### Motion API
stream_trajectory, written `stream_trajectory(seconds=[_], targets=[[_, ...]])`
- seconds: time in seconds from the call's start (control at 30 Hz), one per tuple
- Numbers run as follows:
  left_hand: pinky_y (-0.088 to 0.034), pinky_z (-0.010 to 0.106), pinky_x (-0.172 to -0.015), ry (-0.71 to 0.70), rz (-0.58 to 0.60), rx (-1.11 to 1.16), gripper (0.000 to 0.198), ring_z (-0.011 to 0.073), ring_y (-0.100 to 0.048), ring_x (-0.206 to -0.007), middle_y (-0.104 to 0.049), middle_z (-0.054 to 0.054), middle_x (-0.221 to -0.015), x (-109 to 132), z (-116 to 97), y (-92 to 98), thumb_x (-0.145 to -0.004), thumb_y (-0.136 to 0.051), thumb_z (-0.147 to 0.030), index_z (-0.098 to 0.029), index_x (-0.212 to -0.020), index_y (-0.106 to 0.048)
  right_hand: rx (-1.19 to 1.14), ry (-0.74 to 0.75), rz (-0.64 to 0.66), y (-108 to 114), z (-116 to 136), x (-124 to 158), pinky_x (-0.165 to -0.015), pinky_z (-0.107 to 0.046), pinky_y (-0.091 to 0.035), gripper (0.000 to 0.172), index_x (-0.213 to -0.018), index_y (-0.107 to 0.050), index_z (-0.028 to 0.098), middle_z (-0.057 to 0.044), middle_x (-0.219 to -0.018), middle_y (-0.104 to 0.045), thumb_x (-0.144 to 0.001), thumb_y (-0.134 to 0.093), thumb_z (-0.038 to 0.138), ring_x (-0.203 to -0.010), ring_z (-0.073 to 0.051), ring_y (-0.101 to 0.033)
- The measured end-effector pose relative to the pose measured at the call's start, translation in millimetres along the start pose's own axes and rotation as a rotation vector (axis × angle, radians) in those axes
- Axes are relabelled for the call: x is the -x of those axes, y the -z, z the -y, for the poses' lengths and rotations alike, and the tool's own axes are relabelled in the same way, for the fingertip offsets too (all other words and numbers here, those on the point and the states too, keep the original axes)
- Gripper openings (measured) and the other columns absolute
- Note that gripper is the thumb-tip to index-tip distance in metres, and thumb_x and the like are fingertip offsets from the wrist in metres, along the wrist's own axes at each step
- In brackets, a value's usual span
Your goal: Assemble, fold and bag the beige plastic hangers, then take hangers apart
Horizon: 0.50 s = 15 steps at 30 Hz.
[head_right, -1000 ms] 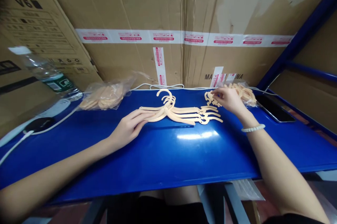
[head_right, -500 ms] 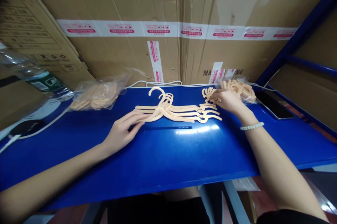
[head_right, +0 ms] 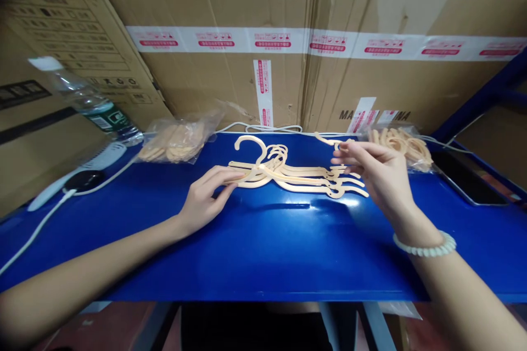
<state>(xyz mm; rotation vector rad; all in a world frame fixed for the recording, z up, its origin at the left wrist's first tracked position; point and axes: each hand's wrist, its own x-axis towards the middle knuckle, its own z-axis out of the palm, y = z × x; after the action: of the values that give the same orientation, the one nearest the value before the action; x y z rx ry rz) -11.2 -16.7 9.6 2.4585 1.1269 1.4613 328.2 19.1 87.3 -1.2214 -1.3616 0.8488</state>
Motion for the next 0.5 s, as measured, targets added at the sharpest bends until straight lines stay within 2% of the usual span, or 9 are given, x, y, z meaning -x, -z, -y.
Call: stream_trajectory(seconds=[0.07,0.17,0.3,0.5], targets=[[-0.057,0.036,-0.089,0.005,-0.017,0.002,0.024,0.0208,-0.068,-0.100,-0.073,0.008,-0.104,-1,0,0.5,-0.097,-0.053,-0.010,-0.021,-0.112,-0.067,-0.087,-0.132,0.069,-6,-4,4,-0.080,-0.043,-0.061,0.031,-0.089,-0.073,0.027,-0.008,-0.094,-0.077,-0.072,-0.081,0.052,-0.091,-0.028,-0.074],[-0.057,0.037,-0.089,0.013,-0.014,0.008,0.023,0.0214,-0.069,-0.100,-0.073,0.008,-0.103,-1,0,0.6,-0.097,-0.053,-0.010,-0.022,-0.111,-0.067,-0.140,-0.254,0.131,-12,-17,4,-0.078,-0.040,-0.061,0.038,-0.089,-0.067,0.026,-0.006,-0.091,-0.077,-0.064,-0.088,0.046,-0.092,-0.026,-0.074],[-0.058,0.038,-0.090,0.048,0.015,0.029,0.022,0.0221,-0.069,-0.102,-0.073,0.008,-0.105,0,1,-0.1,-0.098,-0.053,-0.012,-0.022,-0.111,-0.067,-0.210,-0.334,0.217,-17,-33,2,-0.078,-0.035,-0.060,0.045,-0.096,-0.063,0.026,-0.004,-0.094,-0.077,-0.064,-0.090,0.040,-0.097,-0.023,-0.073],[-0.058,0.036,-0.089,0.091,0.023,0.042,0.020,0.0206,-0.069,-0.100,-0.072,0.007,-0.104,1,2,-0.3,-0.098,-0.055,-0.014,-0.023,-0.110,-0.068,-0.258,-0.390,0.345,-17,-31,4,-0.083,-0.035,-0.060,0.036,-0.078,-0.064,0.021,-0.008,-0.104,-0.076,-0.064,-0.092,0.040,-0.102,-0.023,-0.070]])
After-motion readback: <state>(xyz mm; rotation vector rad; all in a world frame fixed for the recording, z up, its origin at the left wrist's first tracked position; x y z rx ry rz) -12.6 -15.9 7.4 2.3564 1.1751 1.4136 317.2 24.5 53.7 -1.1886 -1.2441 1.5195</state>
